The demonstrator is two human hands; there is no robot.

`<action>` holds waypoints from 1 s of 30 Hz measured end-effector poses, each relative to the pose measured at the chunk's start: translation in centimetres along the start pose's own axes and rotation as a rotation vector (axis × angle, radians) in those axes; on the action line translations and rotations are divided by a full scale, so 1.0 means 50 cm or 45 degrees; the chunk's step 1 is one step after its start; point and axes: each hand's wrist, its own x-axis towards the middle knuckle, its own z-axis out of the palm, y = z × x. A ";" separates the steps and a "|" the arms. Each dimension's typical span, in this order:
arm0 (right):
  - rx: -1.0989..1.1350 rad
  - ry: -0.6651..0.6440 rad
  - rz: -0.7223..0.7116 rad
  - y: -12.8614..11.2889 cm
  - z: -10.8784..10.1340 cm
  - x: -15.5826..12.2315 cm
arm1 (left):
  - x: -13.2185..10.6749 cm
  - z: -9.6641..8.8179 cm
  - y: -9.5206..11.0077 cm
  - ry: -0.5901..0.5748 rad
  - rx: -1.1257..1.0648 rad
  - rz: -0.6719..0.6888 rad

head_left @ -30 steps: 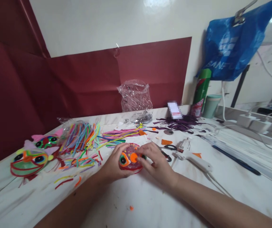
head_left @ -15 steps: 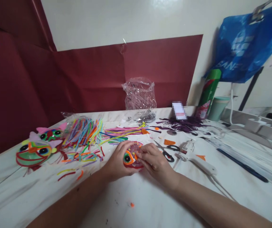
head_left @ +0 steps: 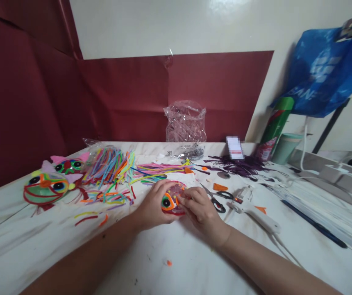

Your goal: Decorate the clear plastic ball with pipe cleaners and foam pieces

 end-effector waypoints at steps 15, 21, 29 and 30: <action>0.025 0.148 0.459 0.039 -0.015 -0.006 | 0.006 -0.012 -0.042 0.019 -0.921 -0.538; 0.086 0.093 0.408 0.023 -0.013 -0.005 | -0.003 -0.009 -0.051 -0.055 -1.046 -0.625; 0.104 0.168 0.556 0.024 -0.012 -0.006 | -0.004 -0.004 -0.040 -0.041 -0.846 -0.491; 0.113 0.169 0.630 0.025 -0.011 -0.006 | -0.004 -0.003 -0.036 -0.025 -0.755 -0.441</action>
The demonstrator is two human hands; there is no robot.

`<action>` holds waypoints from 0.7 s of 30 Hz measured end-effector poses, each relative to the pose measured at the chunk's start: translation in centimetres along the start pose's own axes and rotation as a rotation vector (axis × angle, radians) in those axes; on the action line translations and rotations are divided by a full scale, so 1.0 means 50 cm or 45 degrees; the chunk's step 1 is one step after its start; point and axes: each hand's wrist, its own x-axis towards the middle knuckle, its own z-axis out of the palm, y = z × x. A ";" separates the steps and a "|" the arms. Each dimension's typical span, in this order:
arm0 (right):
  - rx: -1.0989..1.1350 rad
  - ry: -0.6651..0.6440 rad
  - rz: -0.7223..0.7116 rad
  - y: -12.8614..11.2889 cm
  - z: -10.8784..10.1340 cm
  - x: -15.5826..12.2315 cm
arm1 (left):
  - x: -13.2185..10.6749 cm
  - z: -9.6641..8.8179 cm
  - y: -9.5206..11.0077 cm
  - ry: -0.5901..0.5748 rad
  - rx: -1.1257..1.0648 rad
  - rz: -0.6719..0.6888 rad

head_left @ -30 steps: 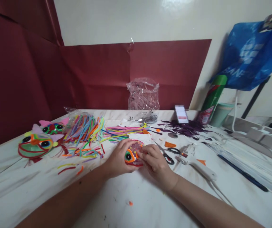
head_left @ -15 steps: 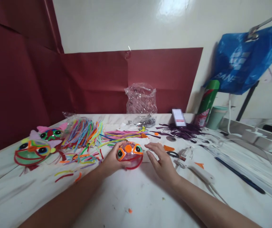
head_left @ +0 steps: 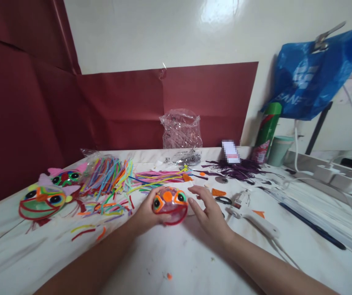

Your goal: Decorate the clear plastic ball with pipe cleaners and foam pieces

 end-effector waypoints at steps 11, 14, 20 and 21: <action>0.077 -0.198 0.256 0.005 0.033 -0.021 | -0.019 0.030 0.008 0.091 0.839 0.475; 0.132 -0.202 0.274 0.009 0.037 -0.025 | -0.017 0.027 0.014 0.076 0.866 0.491; 0.341 -0.202 0.527 0.009 0.027 -0.014 | -0.013 0.021 0.007 0.048 0.822 0.446; 0.359 -0.175 0.581 0.010 0.025 -0.011 | -0.012 0.020 0.004 0.062 0.802 0.429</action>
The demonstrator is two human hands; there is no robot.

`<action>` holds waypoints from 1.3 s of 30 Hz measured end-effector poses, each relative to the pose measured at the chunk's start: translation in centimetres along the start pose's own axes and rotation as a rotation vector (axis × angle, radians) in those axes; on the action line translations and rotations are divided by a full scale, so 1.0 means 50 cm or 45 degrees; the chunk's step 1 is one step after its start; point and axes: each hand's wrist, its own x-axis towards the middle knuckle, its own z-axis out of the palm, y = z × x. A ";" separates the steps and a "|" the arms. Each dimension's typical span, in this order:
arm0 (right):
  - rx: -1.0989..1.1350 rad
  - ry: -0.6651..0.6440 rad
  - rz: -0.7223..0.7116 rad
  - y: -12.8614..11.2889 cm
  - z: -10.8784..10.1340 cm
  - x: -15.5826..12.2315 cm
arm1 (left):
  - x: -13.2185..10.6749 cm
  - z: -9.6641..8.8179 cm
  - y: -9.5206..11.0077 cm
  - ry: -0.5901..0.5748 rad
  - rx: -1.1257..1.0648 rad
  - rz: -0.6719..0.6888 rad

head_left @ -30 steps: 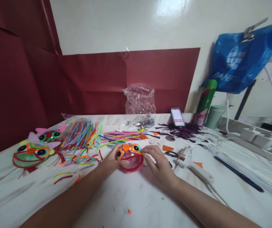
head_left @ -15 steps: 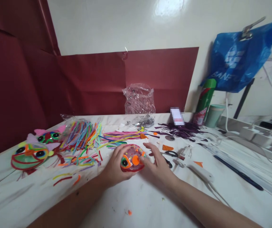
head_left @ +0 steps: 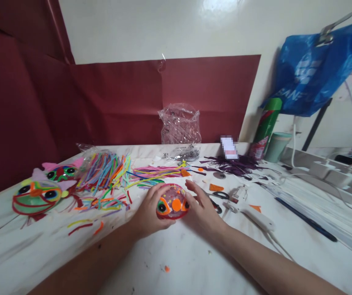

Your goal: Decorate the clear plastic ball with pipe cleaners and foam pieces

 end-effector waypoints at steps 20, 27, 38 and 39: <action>0.014 0.152 0.017 0.001 -0.005 0.008 | 0.006 -0.004 -0.024 0.019 -0.200 -0.162; 0.098 0.111 0.137 0.020 0.009 0.013 | 0.006 -0.006 -0.027 -0.013 -0.258 -0.194; 0.144 -0.133 0.217 0.004 0.008 -0.001 | 0.010 -0.017 -0.018 -0.023 -0.390 -0.294; 0.158 -0.148 0.231 0.006 0.008 -0.001 | 0.009 -0.017 -0.020 -0.032 -0.422 -0.306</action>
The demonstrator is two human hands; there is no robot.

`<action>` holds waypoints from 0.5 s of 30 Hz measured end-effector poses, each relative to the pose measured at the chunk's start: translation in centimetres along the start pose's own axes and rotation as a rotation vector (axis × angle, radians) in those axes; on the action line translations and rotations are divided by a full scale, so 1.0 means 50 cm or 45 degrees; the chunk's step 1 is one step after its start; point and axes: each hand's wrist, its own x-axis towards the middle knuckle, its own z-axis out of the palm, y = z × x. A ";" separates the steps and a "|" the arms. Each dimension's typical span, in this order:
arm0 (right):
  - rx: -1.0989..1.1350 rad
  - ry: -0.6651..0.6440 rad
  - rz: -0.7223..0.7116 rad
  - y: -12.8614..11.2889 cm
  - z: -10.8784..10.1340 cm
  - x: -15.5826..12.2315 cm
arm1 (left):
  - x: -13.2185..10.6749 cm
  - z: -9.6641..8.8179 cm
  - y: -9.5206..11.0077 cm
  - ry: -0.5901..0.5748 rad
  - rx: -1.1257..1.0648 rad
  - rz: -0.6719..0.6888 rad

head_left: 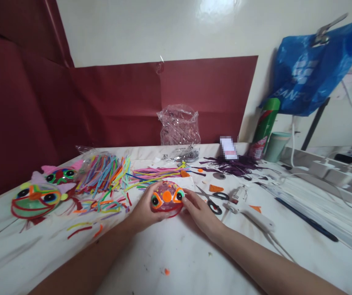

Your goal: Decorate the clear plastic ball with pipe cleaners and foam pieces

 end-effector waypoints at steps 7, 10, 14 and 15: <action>0.109 -0.107 0.001 -0.006 0.001 -0.002 | -0.001 0.003 -0.013 0.024 -0.019 0.001; 0.140 -0.129 -0.033 -0.015 0.002 -0.003 | -0.002 0.006 -0.010 0.050 0.054 0.056; 0.142 -0.128 -0.066 -0.014 0.003 -0.004 | -0.002 0.008 0.000 0.065 0.132 0.117; 0.142 -0.131 -0.075 -0.012 0.003 -0.004 | -0.002 0.008 0.002 0.068 0.143 0.130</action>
